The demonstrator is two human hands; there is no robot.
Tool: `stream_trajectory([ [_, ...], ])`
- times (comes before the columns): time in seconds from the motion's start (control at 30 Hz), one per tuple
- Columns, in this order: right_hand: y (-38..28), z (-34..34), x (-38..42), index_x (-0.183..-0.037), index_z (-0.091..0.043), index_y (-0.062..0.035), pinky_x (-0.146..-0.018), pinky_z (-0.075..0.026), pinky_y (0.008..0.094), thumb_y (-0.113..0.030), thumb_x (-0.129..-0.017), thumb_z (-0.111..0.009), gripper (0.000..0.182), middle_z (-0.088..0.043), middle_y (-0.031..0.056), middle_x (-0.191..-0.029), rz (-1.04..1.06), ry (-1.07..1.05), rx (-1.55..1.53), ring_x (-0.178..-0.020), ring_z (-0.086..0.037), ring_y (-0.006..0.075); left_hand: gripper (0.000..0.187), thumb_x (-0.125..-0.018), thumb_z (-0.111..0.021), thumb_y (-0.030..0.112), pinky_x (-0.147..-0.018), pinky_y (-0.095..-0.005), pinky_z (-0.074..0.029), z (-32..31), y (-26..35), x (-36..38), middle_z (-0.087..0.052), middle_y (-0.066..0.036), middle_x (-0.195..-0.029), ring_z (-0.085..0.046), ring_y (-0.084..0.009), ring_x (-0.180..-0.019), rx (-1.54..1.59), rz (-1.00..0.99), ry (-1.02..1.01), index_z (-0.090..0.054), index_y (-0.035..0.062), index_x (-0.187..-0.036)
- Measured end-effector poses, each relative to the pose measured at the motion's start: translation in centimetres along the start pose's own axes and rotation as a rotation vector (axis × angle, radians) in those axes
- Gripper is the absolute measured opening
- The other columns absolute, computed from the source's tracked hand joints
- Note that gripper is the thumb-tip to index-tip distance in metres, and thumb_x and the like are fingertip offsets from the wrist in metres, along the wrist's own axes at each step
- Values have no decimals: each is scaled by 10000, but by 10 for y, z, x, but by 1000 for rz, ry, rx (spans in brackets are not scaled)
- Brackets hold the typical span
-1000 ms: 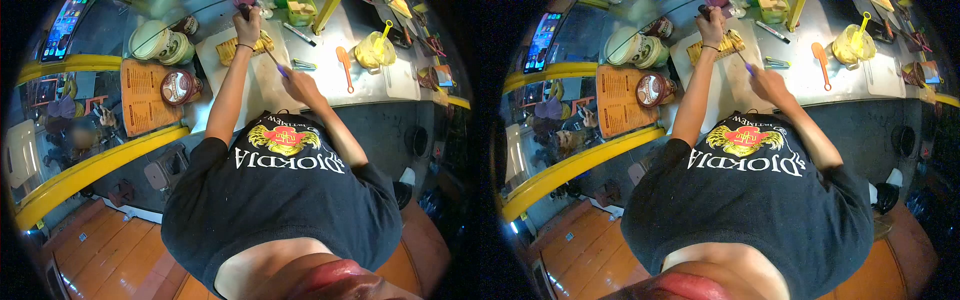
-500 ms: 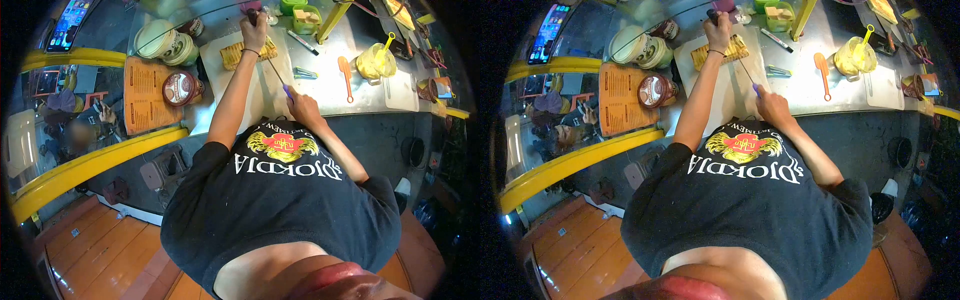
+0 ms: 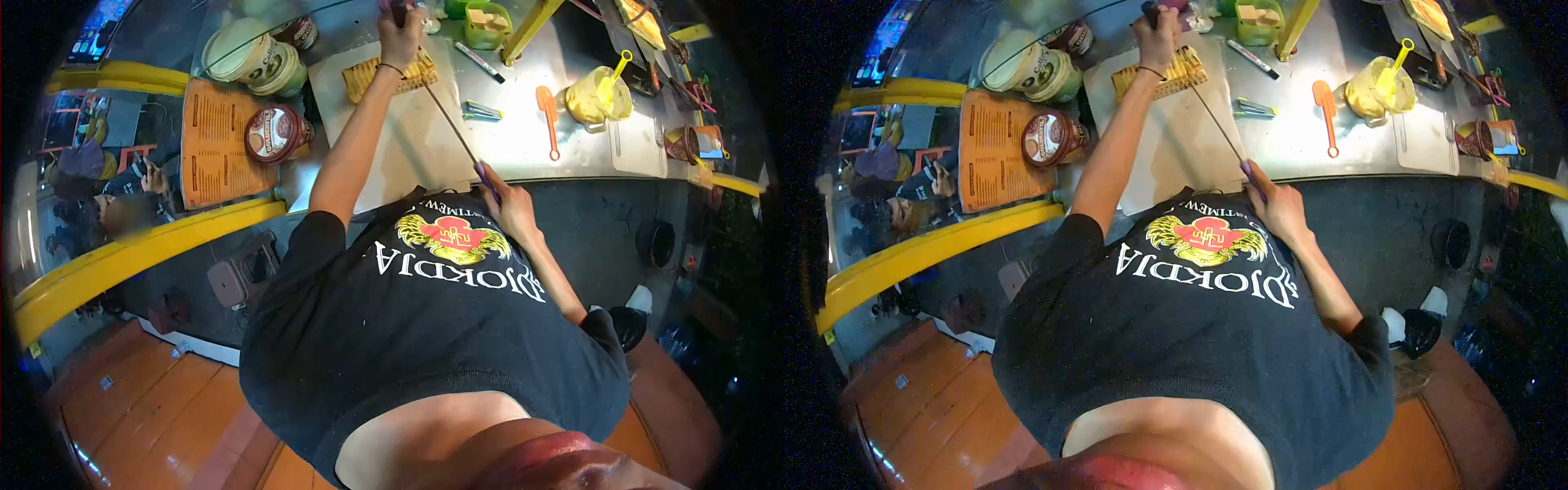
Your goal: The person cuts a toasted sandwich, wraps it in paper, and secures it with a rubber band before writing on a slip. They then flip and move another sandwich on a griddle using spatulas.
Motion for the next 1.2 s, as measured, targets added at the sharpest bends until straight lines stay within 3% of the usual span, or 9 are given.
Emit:
stream_trajectory([
  [0.13, -10, -26, -40, -1399, -448, -217, -562, -500, 497, -328, -925, -569, 501, -640, 176, -641, 6, 13, 21, -585, -628, 395, 297, -938, -558, 151, -449, -233, -292, -3, 77, 6, -407, 78, -561, -375, -42, -477, 99, 232, -86, -442, 152, -664],
  [0.23, -1, -23, -29, -1400, -445, -210, -562, -503, 494, -320, -916, -579, 514, -636, 168, -633, 16, 30, -43, -577, -629, 388, 315, -937, -554, 168, -418, -236, -270, 7, 104, 3, -395, 70, -532, -346, -42, -437, 116, 28, -218, -424, 152, -650],
  [0.3, -3, -23, -24, -1388, -464, -201, -569, -510, 483, -298, -899, -590, 514, -631, 168, -629, 60, 59, -64, -572, -630, 382, 321, -939, -541, 191, -400, -236, -254, 19, 57, -1, -380, 70, -524, -333, -43, -426, -69, 36, -160, -421, 156, -643],
  [0.43, -29, -16, -58, -1290, -550, -146, -595, -510, 479, -244, -854, -603, 450, -631, 193, -644, 39, 37, -188, -597, -632, 389, 379, -923, -571, 133, -422, -262, -253, 26, 14, -7, -324, 56, -531, -304, -57, -436, 147, 31, -204, -346, 107, -619],
  [0.53, -55, -13, -90, -1027, -627, -38, -645, -495, 499, -226, -832, -606, 271, -635, 242, -706, 60, 83, -164, -711, -632, 424, 305, -935, -548, 227, -403, -246, -285, 49, 6, 2, -388, 62, -516, -361, -58, -422, 119, 371, -27, -443, 154, -658],
  [0.67, -59, 15, -88, -905, -645, -18, -657, -498, 514, -219, -852, -584, 217, -633, 265, -707, 38, 35, -163, -697, -635, 427, 301, -944, -566, 247, -407, -248, -294, 37, 4, 1, -413, 71, -559, -380, -58, -445, -50, 209, -46, -465, 158, -675],
  [0.83, -61, -22, -170, -892, -648, 31, -671, -519, 511, -294, -910, -507, 355, -644, 279, -738, 39, 24, -23, -708, -665, 405, 291, -940, -572, 202, -441, -244, -292, 28, 3, 9, -432, 89, -588, -379, -42, -489, -79, 175, -19, -471, 158, -671],
  [1.03, -62, -30, -128, -808, -639, 41, -651, -523, 525, -323, -936, -449, 430, -653, 276, -748, -33, -95, 11, -694, -661, 426, 295, -936, -578, 197, -459, -256, -299, 33, 5, 11, -425, 82, -579, -389, -49, -503, -152, 55, -40, -469, 148, -666],
  [1.2, -70, -31, -168, -823, -636, 45, -663, -523, 518, -338, -951, -414, 461, -650, 270, -729, -61, -109, -75, -684, -659, 427, 253, -937, -575, 167, -474, -248, -279, 30, 2, 15, -412, 98, -630, -362, -40, -532, -62, 148, -13, -481, 142, -703],
])
Point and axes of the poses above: each hand's wrist, its own x-axis away from the middle knuckle, its own z-axis out of the back of the hand, y = z × x, the point moved 5 cm from there along -x, towards the middle knuckle
